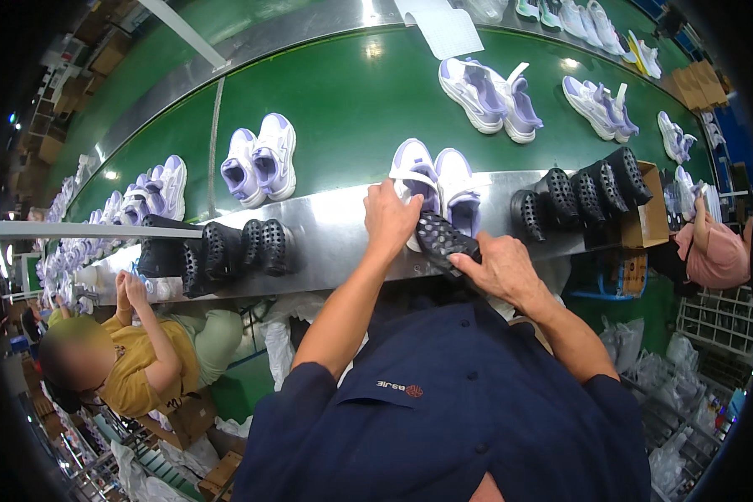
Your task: The person inserts plastic shoe shapers into shoes by hand and places the shoes onto a conveyor belt.
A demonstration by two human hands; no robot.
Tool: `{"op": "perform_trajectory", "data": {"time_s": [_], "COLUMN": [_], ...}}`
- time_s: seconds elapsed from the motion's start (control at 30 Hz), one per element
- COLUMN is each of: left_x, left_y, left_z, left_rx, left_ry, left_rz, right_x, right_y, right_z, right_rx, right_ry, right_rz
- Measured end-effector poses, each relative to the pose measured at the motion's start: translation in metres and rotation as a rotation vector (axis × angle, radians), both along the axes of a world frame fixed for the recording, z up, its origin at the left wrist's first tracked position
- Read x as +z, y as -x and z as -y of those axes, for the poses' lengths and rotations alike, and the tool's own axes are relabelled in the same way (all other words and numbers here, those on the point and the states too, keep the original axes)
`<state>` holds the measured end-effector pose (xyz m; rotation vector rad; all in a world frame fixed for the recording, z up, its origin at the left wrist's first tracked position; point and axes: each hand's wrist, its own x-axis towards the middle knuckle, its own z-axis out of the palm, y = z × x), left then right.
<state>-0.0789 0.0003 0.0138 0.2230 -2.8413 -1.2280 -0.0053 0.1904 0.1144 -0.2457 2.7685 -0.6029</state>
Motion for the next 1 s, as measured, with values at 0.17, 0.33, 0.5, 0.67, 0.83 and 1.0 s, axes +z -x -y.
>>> {"op": "perform_trajectory", "data": {"time_s": [0.17, 0.33, 0.5, 0.67, 0.83, 1.0], "left_x": [-0.046, -0.020, -0.018, -0.019, -0.024, -0.037], "left_y": [0.045, 0.039, 0.039, 0.037, 0.039, 0.006], "left_z": [-0.007, 0.008, 0.037, 0.071, 0.058, 0.056], "left_rx": [-0.313, -0.427, -0.445, -0.395, -0.398, -0.134], "left_ry": [0.133, -0.111, -0.203, -0.320, -0.201, -0.100], "left_rz": [-0.327, -0.113, -0.007, 0.057, 0.089, -0.085], "right_x": [-0.006, -0.033, -0.120, -0.103, -0.139, -0.114], "right_y": [0.021, 0.044, 0.050, 0.031, 0.055, 0.044], "right_z": [0.005, 0.031, 0.080, 0.099, 0.106, 0.092], "right_rx": [0.017, 0.067, 0.022, 0.145, 0.094, -0.019], "right_ry": [-0.104, -0.144, -0.222, -0.152, -0.082, 0.266], "right_rz": [-0.005, -0.119, -0.274, -0.322, -0.404, -0.536]}}
